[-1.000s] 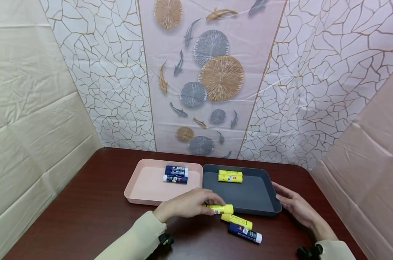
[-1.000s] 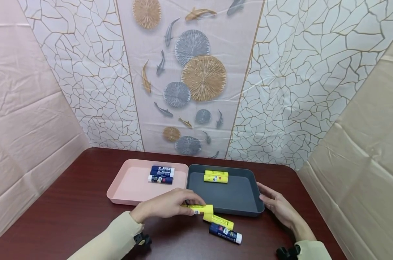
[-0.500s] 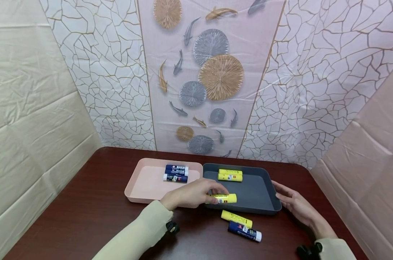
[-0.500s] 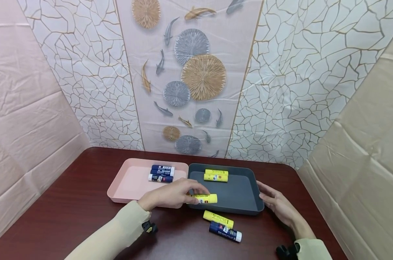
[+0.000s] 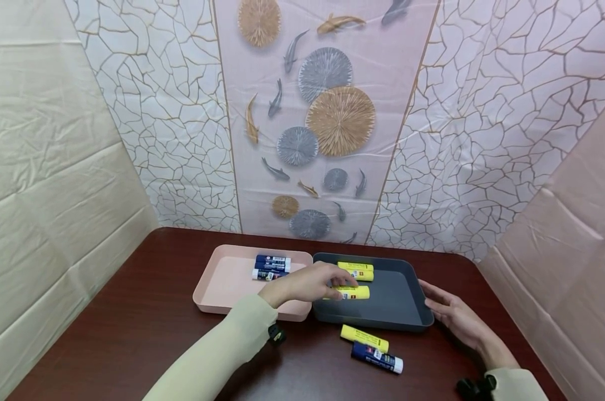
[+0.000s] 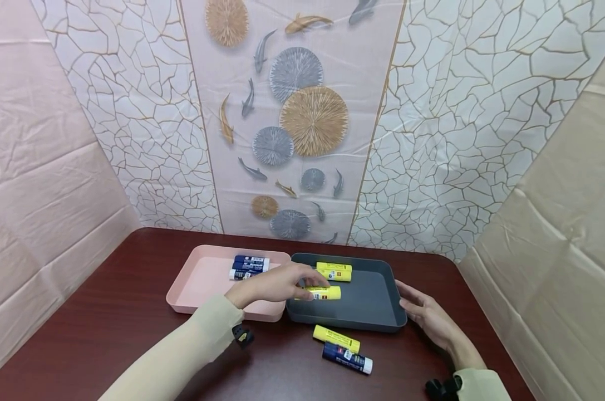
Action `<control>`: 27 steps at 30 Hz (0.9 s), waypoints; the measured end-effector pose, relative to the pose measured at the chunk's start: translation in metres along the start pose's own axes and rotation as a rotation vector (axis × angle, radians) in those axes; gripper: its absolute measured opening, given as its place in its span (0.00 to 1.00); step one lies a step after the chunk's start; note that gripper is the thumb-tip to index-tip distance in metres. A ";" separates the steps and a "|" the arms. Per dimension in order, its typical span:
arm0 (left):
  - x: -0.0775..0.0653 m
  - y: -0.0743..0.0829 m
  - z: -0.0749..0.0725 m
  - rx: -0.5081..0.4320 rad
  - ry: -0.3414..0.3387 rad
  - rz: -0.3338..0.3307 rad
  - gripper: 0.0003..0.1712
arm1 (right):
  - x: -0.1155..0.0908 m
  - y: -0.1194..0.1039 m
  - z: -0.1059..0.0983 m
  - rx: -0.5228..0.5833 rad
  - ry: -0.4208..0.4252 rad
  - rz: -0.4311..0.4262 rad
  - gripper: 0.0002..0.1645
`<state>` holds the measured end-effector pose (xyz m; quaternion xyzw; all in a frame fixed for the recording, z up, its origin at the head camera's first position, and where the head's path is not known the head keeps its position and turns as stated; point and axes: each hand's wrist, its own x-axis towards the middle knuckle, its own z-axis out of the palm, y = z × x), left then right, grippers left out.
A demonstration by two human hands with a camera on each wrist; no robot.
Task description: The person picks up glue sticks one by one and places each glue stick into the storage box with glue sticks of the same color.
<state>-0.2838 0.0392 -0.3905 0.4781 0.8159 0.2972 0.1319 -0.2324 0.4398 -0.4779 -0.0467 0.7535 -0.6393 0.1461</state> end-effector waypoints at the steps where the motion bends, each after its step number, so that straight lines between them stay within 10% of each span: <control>1: 0.002 0.000 -0.001 0.002 -0.004 -0.004 0.21 | 0.000 0.000 0.000 -0.001 -0.001 0.000 0.43; 27: 0.056 -0.005 -0.015 0.048 -0.052 -0.091 0.23 | -0.002 -0.002 0.001 0.017 -0.003 0.002 0.43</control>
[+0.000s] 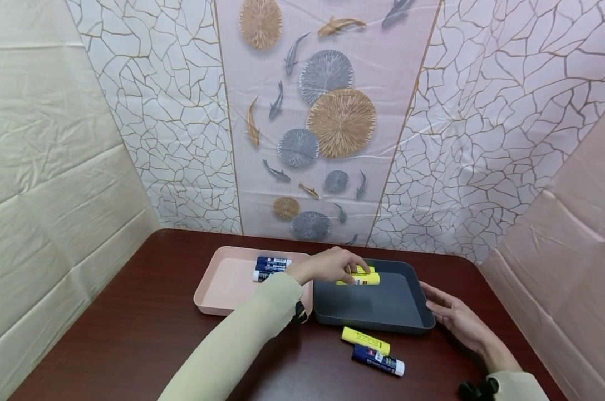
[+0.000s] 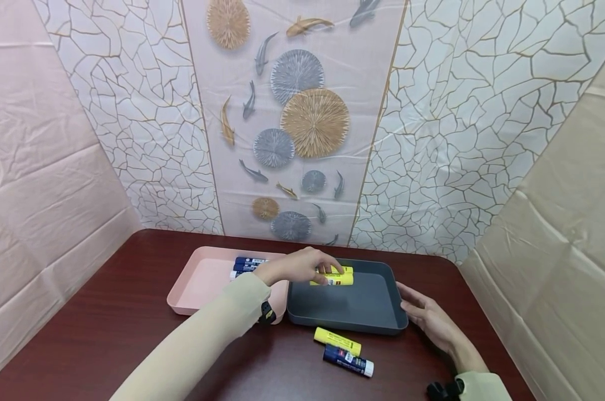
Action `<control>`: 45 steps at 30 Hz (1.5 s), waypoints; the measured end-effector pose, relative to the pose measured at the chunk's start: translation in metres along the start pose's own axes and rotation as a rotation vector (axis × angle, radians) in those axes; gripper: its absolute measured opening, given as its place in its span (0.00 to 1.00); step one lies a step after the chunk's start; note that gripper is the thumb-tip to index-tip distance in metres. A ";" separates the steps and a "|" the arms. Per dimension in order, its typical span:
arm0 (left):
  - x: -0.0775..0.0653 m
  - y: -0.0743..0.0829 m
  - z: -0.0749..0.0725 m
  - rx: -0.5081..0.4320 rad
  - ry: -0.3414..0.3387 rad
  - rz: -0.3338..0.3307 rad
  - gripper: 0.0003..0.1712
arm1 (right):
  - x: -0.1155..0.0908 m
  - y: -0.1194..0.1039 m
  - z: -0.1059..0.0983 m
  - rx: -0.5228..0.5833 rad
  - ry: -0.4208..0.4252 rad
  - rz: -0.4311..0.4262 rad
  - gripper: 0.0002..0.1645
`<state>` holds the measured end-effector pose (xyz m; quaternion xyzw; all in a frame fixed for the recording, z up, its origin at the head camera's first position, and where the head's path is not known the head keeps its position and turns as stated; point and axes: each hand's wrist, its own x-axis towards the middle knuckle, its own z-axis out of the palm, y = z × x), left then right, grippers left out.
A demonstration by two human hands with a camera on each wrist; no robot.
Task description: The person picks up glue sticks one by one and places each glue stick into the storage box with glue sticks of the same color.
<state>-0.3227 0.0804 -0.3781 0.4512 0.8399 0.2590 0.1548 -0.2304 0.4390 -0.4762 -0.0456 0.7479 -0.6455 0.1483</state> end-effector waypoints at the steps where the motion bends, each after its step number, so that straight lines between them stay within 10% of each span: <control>1: 0.002 0.001 0.000 -0.003 -0.002 0.000 0.23 | 0.000 0.001 -0.001 -0.003 0.000 0.003 0.43; 26: 0.045 -0.008 0.008 0.107 -0.078 -0.048 0.22 | -0.001 -0.002 0.001 -0.003 0.013 0.010 0.43; 45: 0.050 -0.013 0.020 0.167 -0.101 -0.162 0.20 | 0.002 -0.001 0.002 -0.006 -0.005 0.000 0.43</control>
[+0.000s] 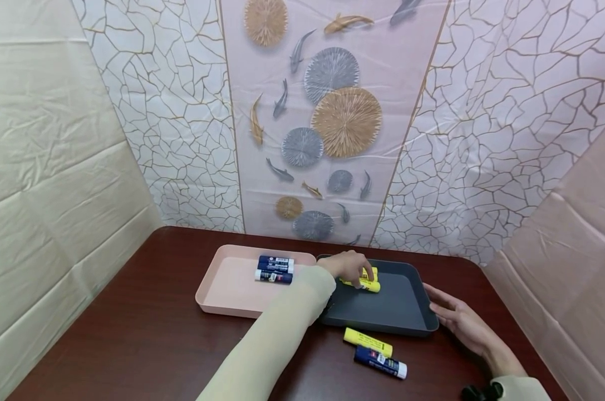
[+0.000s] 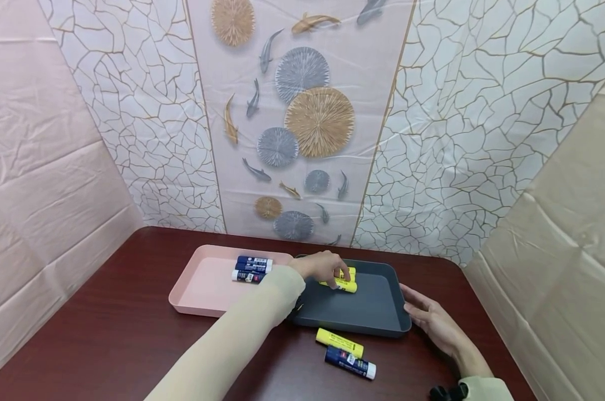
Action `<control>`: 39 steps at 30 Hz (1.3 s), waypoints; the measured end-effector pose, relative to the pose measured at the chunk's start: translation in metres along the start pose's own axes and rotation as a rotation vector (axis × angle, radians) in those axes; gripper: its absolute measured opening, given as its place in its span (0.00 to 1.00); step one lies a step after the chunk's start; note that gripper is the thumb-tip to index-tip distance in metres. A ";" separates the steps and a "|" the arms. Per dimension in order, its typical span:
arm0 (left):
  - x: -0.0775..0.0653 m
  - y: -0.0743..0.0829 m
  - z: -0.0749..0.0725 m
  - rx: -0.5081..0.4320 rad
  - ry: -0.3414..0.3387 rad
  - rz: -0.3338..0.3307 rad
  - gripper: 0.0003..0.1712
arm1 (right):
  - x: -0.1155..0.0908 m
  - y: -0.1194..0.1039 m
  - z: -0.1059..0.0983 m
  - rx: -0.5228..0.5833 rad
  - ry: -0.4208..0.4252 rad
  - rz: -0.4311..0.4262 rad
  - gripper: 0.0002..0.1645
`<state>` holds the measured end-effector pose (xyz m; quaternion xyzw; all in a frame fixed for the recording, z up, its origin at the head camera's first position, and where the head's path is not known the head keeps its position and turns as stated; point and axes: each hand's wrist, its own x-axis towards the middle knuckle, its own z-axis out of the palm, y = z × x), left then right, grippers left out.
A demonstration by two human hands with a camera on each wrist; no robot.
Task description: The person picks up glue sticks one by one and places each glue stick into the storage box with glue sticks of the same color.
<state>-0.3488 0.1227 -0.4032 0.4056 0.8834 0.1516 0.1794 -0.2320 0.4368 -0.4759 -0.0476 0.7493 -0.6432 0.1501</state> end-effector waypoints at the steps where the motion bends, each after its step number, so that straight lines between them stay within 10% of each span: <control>1: 0.000 0.000 0.001 0.000 0.002 -0.003 0.21 | 0.000 0.000 0.000 0.000 -0.003 -0.001 0.43; 24: 0.003 0.004 0.010 0.067 0.000 -0.058 0.21 | 0.001 0.000 0.000 0.004 -0.004 -0.018 0.42; 39: -0.005 0.000 0.006 -0.101 0.058 0.088 0.15 | -0.001 0.001 -0.001 0.003 -0.007 -0.020 0.42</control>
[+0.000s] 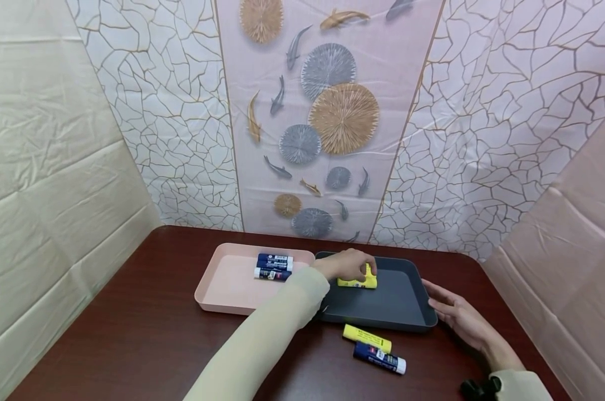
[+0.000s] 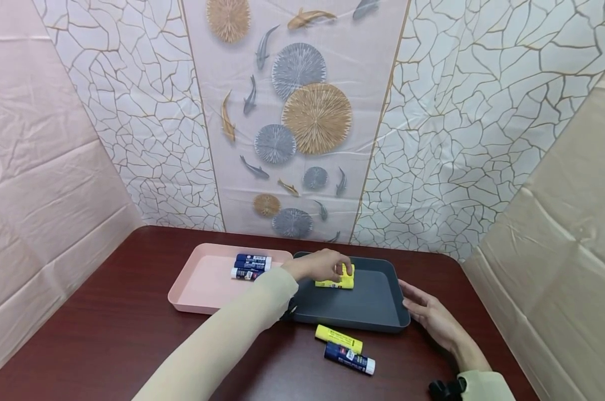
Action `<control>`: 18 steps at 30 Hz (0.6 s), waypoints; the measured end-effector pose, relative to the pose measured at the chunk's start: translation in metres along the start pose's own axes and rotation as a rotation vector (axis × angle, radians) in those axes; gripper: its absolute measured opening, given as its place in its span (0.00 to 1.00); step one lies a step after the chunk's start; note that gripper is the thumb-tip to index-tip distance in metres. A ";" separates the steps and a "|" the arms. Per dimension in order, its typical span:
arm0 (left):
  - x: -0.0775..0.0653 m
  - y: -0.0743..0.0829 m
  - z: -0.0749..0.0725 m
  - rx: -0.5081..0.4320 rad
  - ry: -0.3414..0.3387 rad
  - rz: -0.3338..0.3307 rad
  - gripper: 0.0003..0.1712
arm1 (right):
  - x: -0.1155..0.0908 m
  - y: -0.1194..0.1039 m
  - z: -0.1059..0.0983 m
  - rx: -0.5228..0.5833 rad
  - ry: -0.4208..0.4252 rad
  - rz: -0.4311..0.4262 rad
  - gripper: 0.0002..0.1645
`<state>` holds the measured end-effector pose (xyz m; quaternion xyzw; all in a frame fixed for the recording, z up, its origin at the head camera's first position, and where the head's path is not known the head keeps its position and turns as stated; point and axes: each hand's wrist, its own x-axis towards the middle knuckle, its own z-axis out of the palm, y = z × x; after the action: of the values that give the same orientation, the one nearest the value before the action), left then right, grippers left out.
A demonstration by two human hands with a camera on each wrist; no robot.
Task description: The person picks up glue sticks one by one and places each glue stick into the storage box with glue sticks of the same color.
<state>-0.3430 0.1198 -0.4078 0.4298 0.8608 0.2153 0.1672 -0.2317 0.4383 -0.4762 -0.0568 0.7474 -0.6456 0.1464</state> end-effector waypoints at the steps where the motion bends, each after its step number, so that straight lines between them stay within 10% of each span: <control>1: -0.001 0.000 0.000 -0.015 0.005 0.013 0.14 | 0.000 0.000 0.000 0.001 -0.002 0.000 0.42; 18: -0.043 0.019 0.013 -0.182 0.105 0.159 0.12 | 0.001 0.000 0.000 -0.002 0.007 0.018 0.43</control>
<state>-0.2997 0.0977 -0.4045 0.4680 0.8084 0.3274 0.1426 -0.2325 0.4381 -0.4767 -0.0480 0.7490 -0.6436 0.1497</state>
